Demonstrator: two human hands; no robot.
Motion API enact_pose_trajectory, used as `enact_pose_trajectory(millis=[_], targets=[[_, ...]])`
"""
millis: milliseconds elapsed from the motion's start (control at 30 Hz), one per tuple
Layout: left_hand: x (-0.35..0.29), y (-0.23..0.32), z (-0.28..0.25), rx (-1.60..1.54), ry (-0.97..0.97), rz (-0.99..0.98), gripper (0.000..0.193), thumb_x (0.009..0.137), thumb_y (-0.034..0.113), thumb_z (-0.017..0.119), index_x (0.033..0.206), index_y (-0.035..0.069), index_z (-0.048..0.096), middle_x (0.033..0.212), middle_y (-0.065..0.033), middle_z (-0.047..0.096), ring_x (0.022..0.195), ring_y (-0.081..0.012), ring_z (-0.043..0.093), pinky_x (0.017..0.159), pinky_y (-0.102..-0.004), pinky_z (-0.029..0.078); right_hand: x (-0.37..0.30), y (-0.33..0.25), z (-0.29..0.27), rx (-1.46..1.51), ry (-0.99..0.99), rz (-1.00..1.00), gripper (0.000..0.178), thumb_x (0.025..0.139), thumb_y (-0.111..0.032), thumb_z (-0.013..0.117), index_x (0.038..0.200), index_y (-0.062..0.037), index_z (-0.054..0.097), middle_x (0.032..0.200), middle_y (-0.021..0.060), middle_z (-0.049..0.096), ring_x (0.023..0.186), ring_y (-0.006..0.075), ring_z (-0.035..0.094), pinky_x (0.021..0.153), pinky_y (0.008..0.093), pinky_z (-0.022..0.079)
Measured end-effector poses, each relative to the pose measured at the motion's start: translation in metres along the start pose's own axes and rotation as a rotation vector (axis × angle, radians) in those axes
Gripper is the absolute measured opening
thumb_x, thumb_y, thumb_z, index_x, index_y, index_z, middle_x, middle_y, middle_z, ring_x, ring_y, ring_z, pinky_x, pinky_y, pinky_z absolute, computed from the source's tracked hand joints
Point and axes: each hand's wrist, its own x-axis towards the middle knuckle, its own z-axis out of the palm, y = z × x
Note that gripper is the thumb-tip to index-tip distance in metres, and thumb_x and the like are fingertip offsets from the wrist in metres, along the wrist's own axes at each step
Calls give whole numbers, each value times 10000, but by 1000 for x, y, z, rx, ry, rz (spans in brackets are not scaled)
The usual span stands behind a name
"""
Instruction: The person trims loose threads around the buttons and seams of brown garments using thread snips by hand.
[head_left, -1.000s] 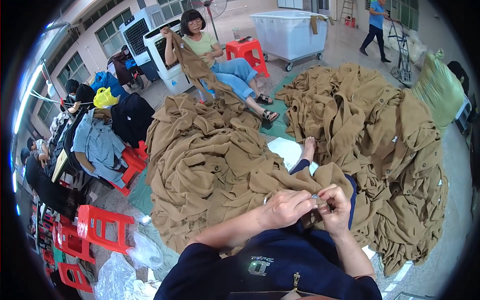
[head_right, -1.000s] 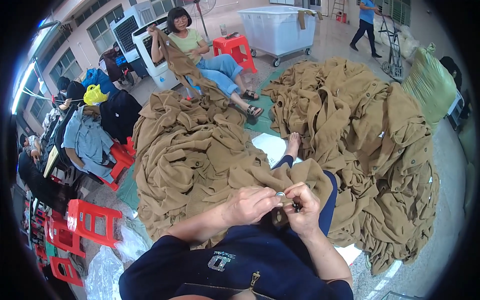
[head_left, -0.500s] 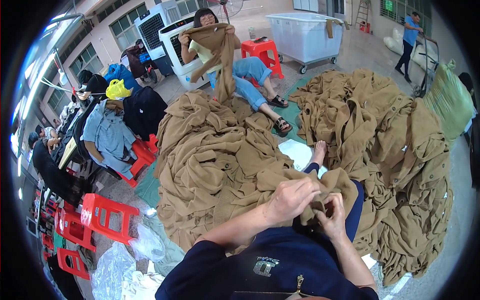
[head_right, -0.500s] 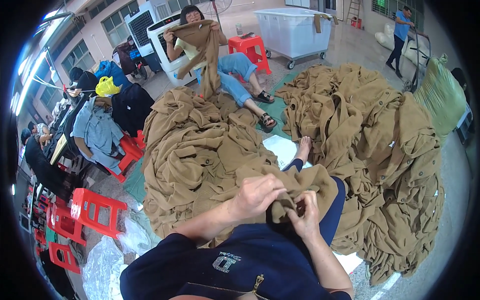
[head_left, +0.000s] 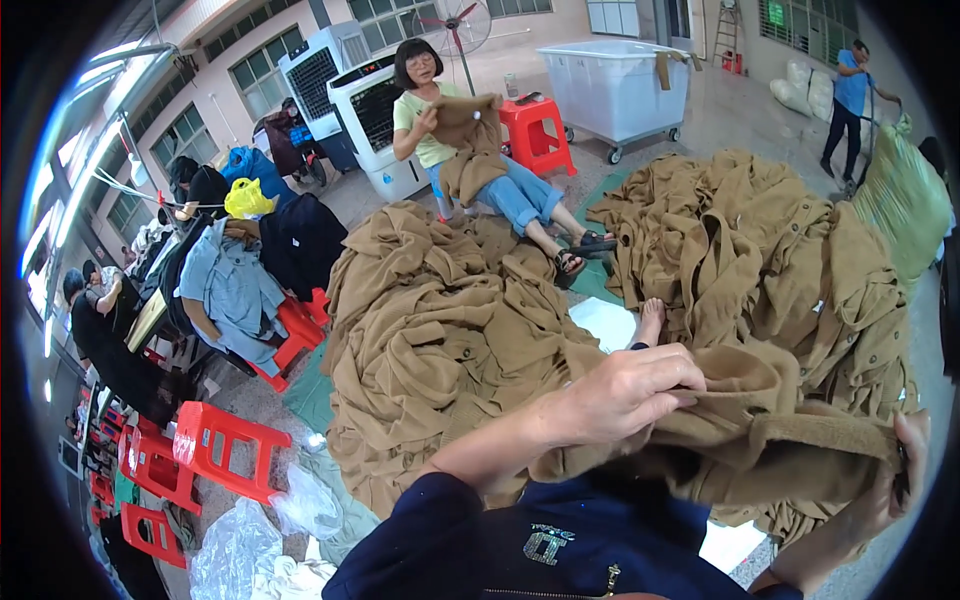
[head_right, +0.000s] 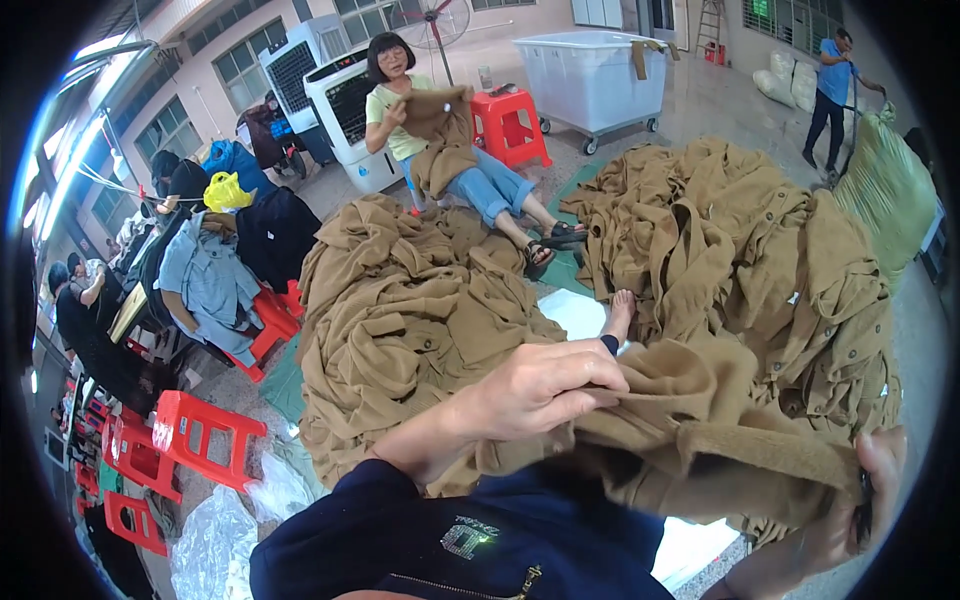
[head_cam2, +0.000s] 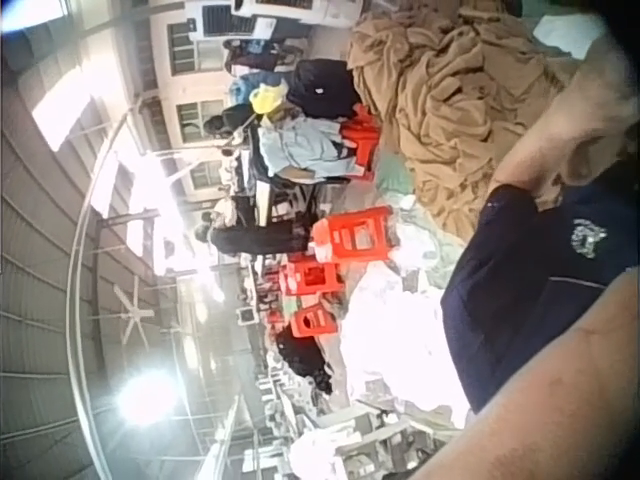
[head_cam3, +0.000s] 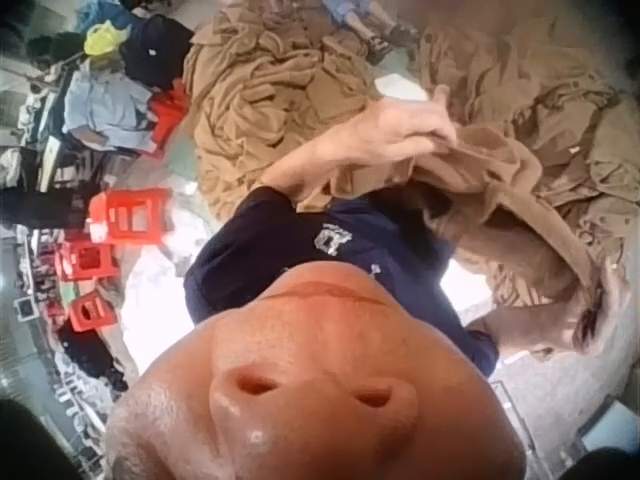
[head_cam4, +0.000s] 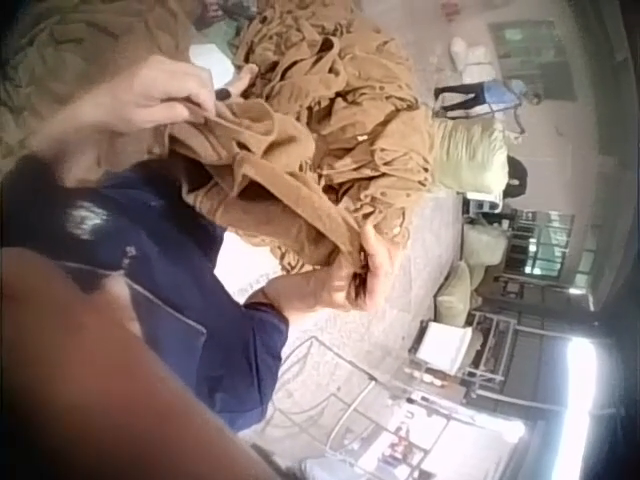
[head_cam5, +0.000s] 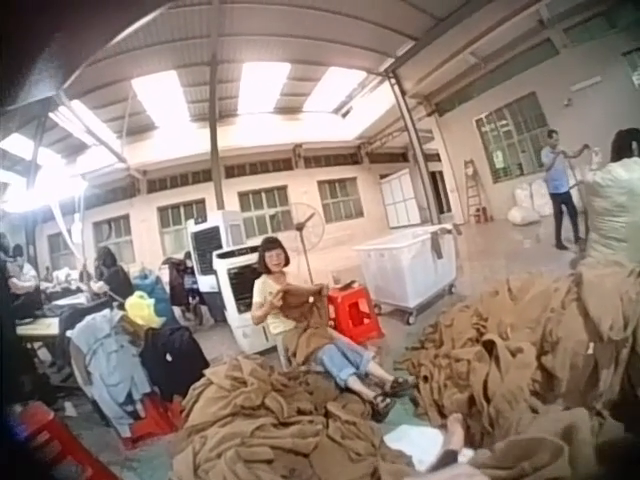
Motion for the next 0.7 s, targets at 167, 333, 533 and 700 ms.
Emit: enact_pose_trajectory(millis=[167, 333, 533, 700], targets=[[-52, -78, 25, 122, -171, -503, 160, 813, 92, 618, 946, 2, 614, 895, -116, 623, 822, -291, 602, 739, -374, 469, -34, 55, 52, -111, -365, 418, 341, 748, 119, 499, 1043, 9, 632, 939, 76, 623, 921, 187, 569, 821, 273, 420], [-100, -124, 34, 120, -249, -788, 156, 811, 107, 650, 926, 5, 626, 869, -116, 630, 809, -238, 617, 736, -348, 466, -124, 119, 68, -120, -542, 867, 281, 804, 75, 477, 1053, 26, 599, 827, 127, 614, 786, 177, 575, 724, 278, 442], [-77, -109, 55, -773, -39, -844, 129, 898, 129, 614, 961, 17, 616, 844, 42, 588, 762, -35, 518, 707, -198, 429, -109, 72, 95, -110, -412, 438, 201, 773, 108, 536, 944, 2, 549, 831, 143, 609, 738, 255, 614, 657, 328, 483], [-62, -67, 96, -776, -22, -748, 133, 934, 114, 555, 994, 1, 590, 863, 34, 574, 813, -30, 511, 739, -202, 433, -96, 25, 138, 97, -438, -23, 269, 648, 91, 636, 879, -47, 622, 814, 84, 574, 644, 230, 596, 522, 316, 481]])
